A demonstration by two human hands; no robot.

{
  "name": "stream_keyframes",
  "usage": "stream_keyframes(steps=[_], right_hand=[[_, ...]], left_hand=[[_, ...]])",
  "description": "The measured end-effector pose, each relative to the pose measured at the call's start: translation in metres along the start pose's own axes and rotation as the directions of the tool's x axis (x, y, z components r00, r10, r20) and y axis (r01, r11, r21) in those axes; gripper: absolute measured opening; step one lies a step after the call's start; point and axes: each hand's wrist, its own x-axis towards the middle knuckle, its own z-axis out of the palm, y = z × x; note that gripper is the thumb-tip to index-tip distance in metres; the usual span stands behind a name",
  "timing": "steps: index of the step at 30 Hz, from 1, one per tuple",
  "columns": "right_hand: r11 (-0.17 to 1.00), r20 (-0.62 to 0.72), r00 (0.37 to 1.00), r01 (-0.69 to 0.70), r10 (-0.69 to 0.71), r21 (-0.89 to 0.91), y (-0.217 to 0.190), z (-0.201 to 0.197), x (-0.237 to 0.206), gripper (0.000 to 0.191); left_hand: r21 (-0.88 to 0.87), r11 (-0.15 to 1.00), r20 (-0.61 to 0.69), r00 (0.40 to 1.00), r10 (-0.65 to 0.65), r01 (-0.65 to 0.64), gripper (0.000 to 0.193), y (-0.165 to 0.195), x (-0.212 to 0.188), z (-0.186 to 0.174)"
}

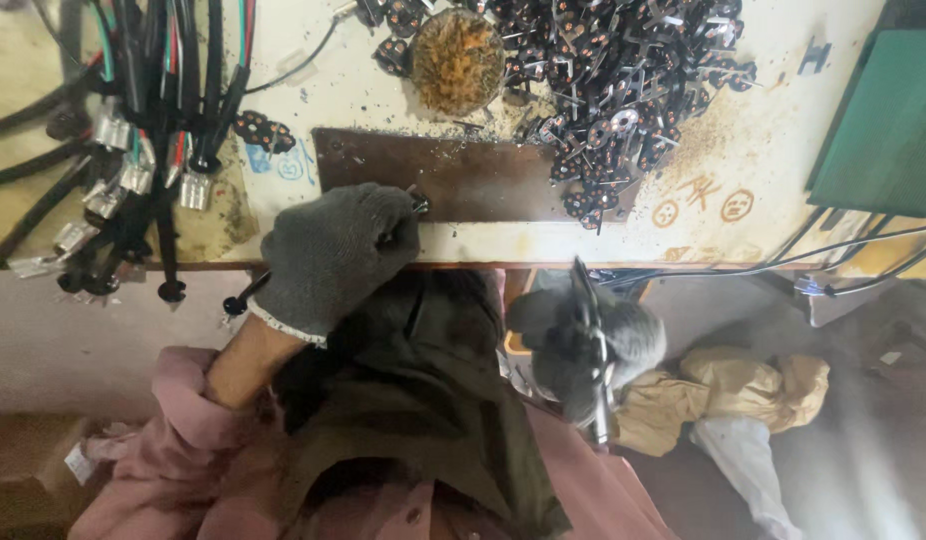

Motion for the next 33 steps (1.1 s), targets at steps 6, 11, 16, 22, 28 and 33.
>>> stream_keyframes(steps=[6, 11, 16, 22, 28, 33], right_hand=[[0.988, 0.183, 0.983, 0.049, -0.022, -0.144, 0.009, 0.025, -0.004, 0.048], [0.992, 0.113, 0.993, 0.043, -0.029, -0.119, 0.014, 0.021, -0.017, 0.05], [0.991, 0.025, 0.991, -0.129, 0.129, -0.035, 0.039, 0.066, -0.013, 0.052], [0.846, 0.092, 0.934, -0.351, 0.345, 0.4, 0.029, 0.064, 0.0, 0.041], [0.988, 0.233, 0.972, -0.073, 0.039, 0.138, 0.025, 0.046, 0.004, 0.032], [0.977, 0.479, 0.878, 0.112, -0.013, -0.179, 0.021, 0.048, 0.002, 0.024]], left_hand=[[0.028, 0.997, 0.088, 0.993, -0.074, 0.072, 0.011, 0.015, 0.006, 0.004], [0.045, 0.997, 0.049, 0.997, -0.059, 0.057, 0.011, 0.017, 0.009, 0.006], [0.008, 0.999, 0.093, 0.995, -0.047, 0.046, 0.014, 0.014, 0.014, 0.004], [0.094, 0.989, 0.15, 0.98, -0.131, 0.118, 0.017, 0.027, 0.019, 0.009], [-0.536, 0.733, 0.136, 0.9, -0.414, 0.418, 0.008, 0.02, -0.004, -0.003], [-0.548, 0.767, 0.116, 0.939, -0.325, 0.333, 0.01, 0.012, -0.017, 0.005]])
